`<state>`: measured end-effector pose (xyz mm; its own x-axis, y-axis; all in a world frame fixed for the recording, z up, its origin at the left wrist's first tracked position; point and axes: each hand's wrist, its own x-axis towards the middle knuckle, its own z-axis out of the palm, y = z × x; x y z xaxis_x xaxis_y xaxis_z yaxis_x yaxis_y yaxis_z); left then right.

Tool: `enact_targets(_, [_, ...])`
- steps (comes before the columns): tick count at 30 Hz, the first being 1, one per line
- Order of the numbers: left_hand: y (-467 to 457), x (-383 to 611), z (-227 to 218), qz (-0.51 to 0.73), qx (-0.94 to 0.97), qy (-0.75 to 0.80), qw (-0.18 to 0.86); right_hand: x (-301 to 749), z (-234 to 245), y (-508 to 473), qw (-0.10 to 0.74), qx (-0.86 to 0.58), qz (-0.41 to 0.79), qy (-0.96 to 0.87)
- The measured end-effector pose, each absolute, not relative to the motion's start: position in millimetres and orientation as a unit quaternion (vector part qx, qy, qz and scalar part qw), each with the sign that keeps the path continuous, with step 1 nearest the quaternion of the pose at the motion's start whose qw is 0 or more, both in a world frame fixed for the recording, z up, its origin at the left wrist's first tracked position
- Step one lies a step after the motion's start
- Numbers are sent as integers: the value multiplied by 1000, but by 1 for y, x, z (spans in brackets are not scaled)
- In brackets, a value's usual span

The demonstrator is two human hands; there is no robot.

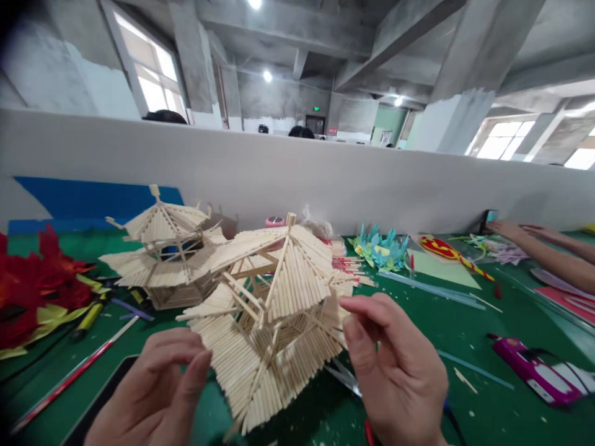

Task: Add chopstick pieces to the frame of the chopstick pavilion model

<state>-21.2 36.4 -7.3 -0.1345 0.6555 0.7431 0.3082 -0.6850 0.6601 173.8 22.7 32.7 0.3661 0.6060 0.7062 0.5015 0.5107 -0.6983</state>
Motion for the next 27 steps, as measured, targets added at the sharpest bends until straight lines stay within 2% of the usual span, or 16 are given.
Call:
enact_targets(5, [5, -27, -29, 674, 607, 388, 162, 190, -11, 2, 647, -552, 37, -525])
enact_targets(10, [-23, -39, -64, 588, 635, 456, 207, 210, -66, -19, 520, -623, 81, -579])
enact_targets(12, [-29, -42, -78, 496, 695, 492, 173, 207, -84, -26, 479, -623, 134, -603])
enact_targets(17, [-32, -37, -106, 353, 783, 496, 126, 182, -107, -34, 410, -583, 239, -660])
enact_targets(22, [-23, -19, -117, 234, 857, 452, 75, 170, -112, -35, 397, -579, 274, -656])
enact_targets(27, [-12, -12, -119, 156, 867, 474, -5, 171, -121, -39, 405, -577, 286, -649])
